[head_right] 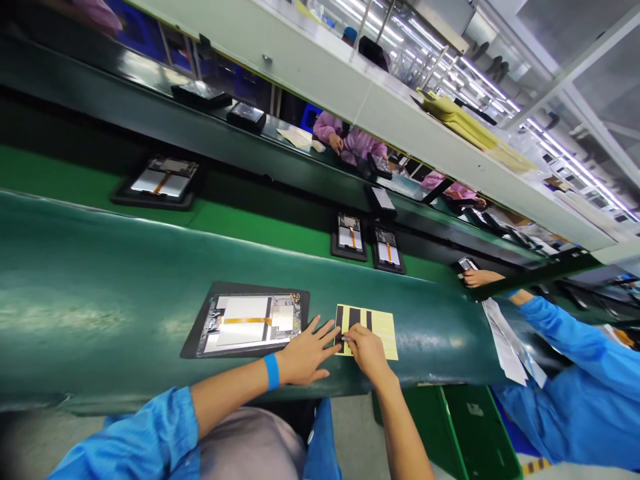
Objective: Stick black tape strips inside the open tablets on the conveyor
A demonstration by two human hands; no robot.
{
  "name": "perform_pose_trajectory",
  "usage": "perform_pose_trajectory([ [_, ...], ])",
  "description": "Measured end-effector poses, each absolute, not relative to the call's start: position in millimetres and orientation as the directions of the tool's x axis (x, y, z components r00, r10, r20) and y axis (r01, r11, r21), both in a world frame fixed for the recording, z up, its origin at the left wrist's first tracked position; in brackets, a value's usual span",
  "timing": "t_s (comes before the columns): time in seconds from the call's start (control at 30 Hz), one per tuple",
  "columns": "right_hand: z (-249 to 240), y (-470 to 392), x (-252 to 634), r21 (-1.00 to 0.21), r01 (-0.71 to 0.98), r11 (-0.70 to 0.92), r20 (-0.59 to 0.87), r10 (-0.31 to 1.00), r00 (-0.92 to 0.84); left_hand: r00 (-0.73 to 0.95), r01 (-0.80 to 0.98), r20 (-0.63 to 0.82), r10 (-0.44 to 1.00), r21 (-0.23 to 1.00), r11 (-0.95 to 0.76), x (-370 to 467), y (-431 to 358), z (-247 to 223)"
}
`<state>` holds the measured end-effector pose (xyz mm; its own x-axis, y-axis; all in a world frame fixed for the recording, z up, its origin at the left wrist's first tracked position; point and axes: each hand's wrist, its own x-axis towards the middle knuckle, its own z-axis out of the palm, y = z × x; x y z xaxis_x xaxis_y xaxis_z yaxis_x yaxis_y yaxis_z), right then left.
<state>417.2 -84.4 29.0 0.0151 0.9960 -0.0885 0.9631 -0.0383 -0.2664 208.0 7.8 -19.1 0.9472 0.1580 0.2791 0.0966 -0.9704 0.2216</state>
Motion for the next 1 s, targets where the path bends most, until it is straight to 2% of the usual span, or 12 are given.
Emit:
perform_pose_trajectory([
  [0.23,27,-80,423,-0.422,0.899,-0.117,-0.125,0.990,0.070,0.941,0.081,0.306,0.144,0.210,-0.974,207,8,-21],
  [0.57,17,-83,419,-0.333,0.938,-0.094,-0.044,0.995,0.084,0.949,0.090,0.281,0.142,0.191,-0.977,207,8,-18],
  [0.87,8,-93,419,-0.388,0.919,-0.074,0.080,0.990,0.114,0.953,0.093,0.267,0.141,0.187,-0.978,207,7,-16],
  [1.0,11,-93,422,-0.417,0.903,-0.104,0.144,0.973,0.179,0.948,0.089,0.284,0.142,0.191,-0.978,208,7,-20],
])
